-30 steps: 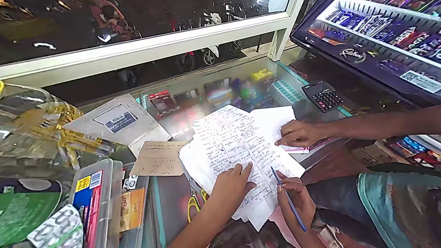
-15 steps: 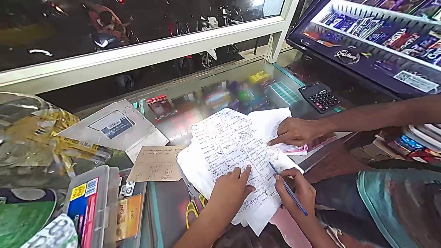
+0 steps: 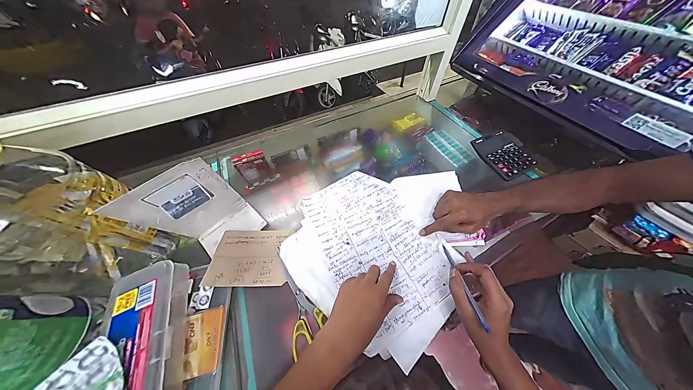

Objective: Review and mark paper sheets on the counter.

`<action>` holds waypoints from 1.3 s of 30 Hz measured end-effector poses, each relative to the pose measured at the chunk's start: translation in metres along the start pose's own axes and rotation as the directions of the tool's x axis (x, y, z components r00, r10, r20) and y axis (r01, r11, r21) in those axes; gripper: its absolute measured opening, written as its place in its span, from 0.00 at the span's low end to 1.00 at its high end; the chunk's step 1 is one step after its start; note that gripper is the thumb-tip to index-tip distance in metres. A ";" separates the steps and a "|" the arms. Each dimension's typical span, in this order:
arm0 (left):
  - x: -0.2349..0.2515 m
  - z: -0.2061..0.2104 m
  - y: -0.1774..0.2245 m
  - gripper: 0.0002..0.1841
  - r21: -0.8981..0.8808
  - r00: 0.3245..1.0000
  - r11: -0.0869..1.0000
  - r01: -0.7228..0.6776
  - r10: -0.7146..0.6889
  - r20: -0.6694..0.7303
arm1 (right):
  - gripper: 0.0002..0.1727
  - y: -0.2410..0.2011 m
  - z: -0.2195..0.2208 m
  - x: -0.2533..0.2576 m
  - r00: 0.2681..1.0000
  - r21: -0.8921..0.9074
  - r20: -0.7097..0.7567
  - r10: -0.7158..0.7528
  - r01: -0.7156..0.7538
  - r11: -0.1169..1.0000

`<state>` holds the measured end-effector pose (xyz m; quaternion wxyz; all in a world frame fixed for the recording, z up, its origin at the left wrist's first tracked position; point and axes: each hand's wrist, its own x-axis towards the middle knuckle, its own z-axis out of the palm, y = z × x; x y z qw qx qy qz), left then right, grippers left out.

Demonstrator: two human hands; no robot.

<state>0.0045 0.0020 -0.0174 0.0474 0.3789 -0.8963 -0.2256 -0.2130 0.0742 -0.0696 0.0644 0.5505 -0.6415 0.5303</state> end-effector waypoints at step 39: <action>0.001 0.015 -0.003 0.28 0.059 0.978 0.995 -0.085 0.094 -0.185 | 0.06 -0.022 0.042 0.000 0.993 0.166 0.114 -0.042 0.023 0.986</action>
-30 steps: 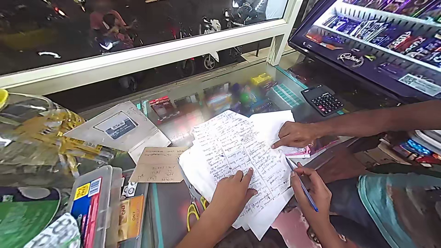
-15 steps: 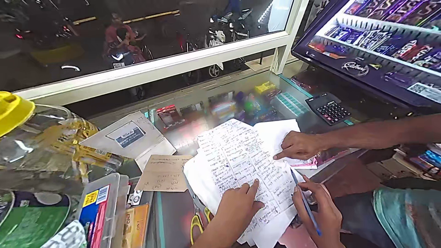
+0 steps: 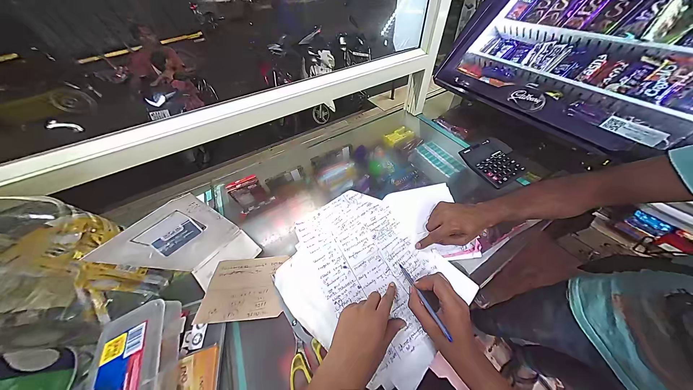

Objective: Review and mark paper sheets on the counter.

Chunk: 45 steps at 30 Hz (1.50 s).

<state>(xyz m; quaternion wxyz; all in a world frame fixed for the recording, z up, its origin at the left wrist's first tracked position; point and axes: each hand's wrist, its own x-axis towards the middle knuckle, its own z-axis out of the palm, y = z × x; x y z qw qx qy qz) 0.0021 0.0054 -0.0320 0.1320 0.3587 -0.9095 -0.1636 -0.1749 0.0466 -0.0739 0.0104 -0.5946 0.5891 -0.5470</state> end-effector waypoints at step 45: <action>0.000 0.000 -0.001 0.28 -0.001 1.000 1.000 0.001 -0.001 0.029 | 0.07 0.017 -0.018 -0.023 0.979 0.006 -0.118 -0.166 0.167 0.986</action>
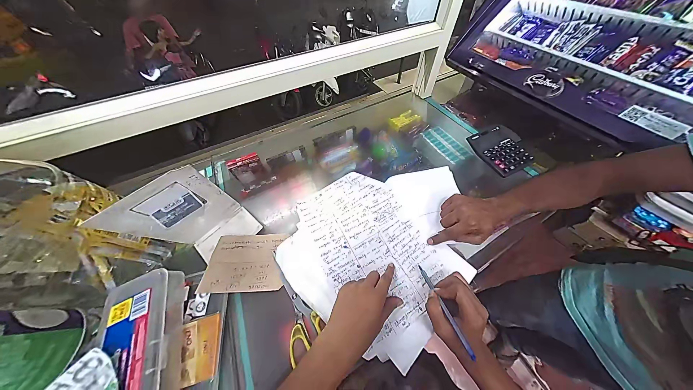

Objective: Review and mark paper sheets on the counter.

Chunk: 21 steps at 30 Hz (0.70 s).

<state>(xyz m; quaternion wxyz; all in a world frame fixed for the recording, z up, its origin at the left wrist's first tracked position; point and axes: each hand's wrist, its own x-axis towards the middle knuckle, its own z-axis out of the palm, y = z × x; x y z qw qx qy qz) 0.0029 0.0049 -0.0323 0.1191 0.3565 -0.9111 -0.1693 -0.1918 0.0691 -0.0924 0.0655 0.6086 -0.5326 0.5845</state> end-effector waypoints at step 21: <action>0.002 -0.005 0.003 0.29 -0.021 0.997 0.999 0.038 -0.036 0.066 | 0.07 0.004 0.002 -0.001 1.000 0.074 -0.009 0.008 -0.007 0.997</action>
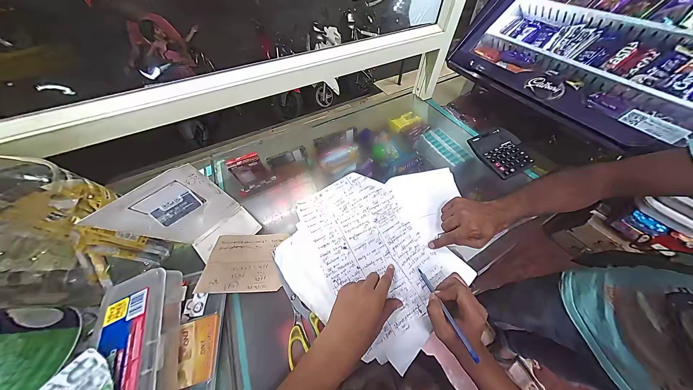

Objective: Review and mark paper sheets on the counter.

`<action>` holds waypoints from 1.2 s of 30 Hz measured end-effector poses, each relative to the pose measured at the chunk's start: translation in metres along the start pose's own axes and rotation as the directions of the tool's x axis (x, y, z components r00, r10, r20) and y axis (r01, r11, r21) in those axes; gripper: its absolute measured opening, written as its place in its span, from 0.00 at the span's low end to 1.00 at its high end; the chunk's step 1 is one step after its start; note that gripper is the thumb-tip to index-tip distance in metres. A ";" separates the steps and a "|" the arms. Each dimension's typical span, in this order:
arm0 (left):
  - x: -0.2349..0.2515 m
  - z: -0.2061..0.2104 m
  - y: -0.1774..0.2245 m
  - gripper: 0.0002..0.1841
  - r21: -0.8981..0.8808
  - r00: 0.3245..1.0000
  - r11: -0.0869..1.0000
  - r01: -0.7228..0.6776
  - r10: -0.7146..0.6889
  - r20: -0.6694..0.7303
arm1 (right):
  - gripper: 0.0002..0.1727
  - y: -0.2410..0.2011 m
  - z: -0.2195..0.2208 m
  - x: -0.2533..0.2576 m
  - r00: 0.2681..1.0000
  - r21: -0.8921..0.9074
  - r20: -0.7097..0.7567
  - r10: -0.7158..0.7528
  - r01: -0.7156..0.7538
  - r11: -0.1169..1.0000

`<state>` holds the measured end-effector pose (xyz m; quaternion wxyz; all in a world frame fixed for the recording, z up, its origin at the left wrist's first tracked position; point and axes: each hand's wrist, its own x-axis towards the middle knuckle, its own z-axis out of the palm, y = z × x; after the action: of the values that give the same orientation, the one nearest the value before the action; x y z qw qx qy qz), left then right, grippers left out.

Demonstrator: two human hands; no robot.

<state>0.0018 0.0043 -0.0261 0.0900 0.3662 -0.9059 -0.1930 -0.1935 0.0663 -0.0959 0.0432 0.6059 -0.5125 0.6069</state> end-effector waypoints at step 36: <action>-0.002 0.001 -0.002 0.28 0.001 0.999 1.000 -0.016 0.016 -0.038 | 0.07 0.001 0.005 -0.001 1.000 -0.022 -0.018 -0.021 0.021 1.000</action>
<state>0.0037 0.0045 -0.0279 0.1083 0.3625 -0.9070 -0.1849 -0.1908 0.0631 -0.0985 0.0607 0.6054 -0.5121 0.6063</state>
